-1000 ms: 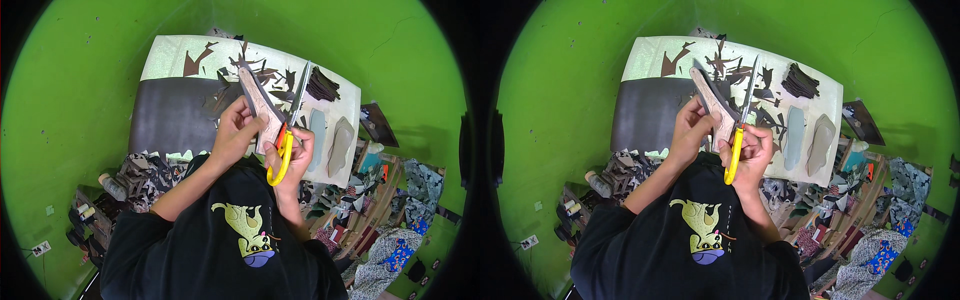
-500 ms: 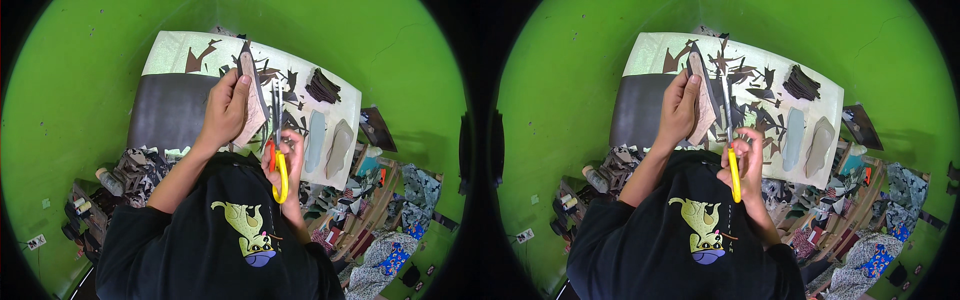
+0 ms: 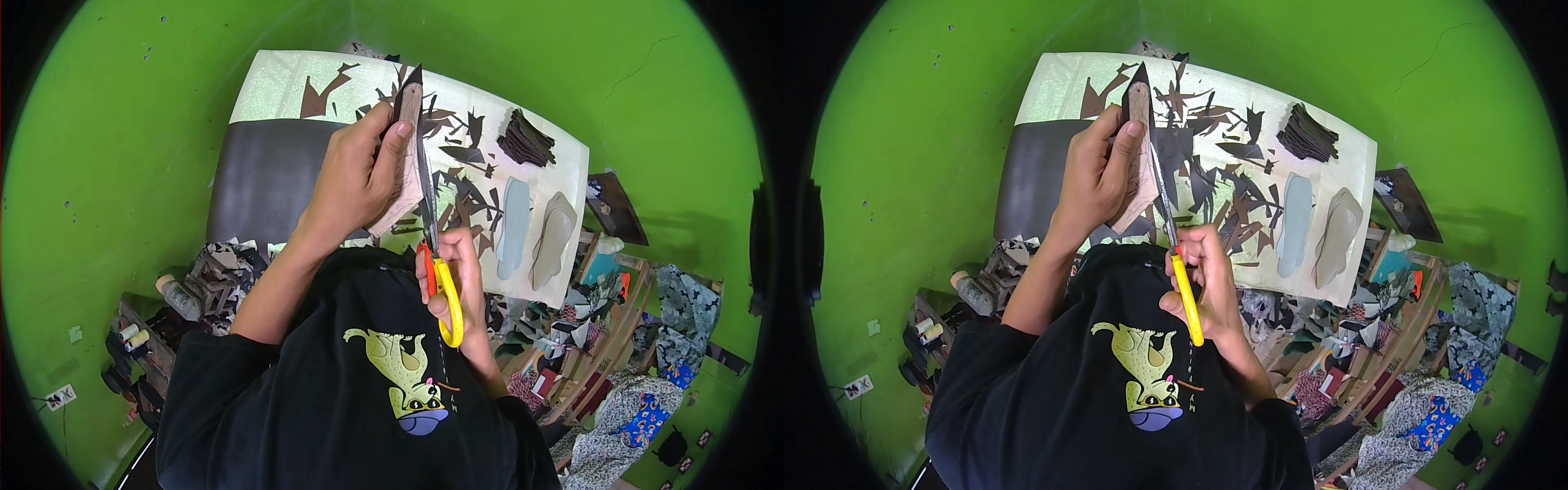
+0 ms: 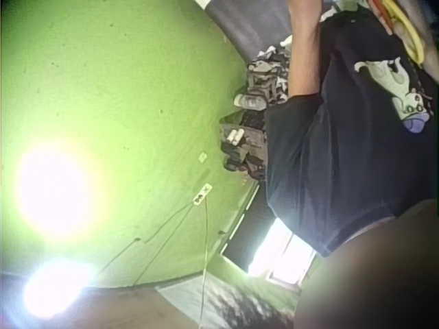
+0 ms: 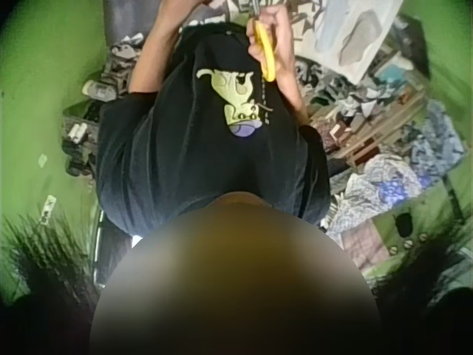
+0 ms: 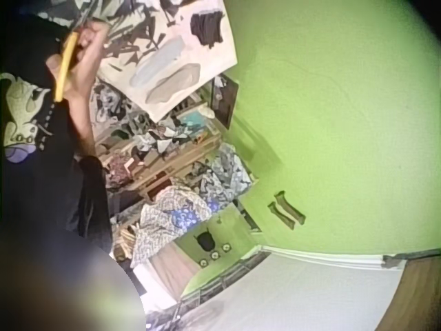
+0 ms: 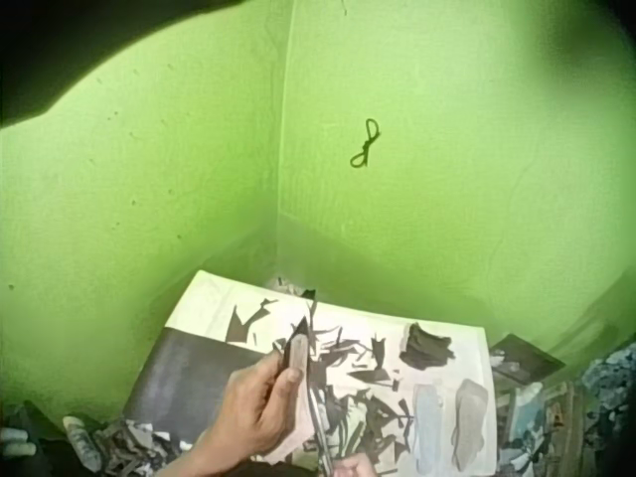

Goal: Cutting pieces of leather for shoe manufacturing using a pattern and scissors.

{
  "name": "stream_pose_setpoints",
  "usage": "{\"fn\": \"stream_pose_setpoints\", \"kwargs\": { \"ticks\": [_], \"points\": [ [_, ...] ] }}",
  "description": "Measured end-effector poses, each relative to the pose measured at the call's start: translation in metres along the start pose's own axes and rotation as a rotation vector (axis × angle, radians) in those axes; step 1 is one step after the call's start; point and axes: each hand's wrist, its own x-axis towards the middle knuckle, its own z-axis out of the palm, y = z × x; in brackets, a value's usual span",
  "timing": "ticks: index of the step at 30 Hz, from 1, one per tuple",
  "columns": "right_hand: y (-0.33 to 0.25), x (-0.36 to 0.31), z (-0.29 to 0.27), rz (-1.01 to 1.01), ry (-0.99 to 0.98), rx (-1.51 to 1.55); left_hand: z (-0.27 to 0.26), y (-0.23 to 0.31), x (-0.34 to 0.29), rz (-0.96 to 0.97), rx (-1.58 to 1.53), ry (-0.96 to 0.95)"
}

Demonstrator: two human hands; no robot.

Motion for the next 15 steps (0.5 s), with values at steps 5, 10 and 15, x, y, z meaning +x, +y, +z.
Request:
{"fn": "stream_pose_setpoints", "kwargs": {
  "ticks": [5,10,15],
  "points": [
    [-0.0009,0.0023,-0.0015,0.003,-0.005,-0.032,-0.0018,-0.0014,-0.002,-0.019,0.042,0.009],
    [-0.0009,0.0059,-0.0027,0.01,-0.044,-0.047,-0.0031,-0.0023,-0.0034,-0.116,0.068,-0.003],
    [-0.001,0.0085,0.0036,-0.026,-0.065,0.04,-0.0057,-0.0033,-0.0018,-0.061,0.059,0.025]
  ]
}}
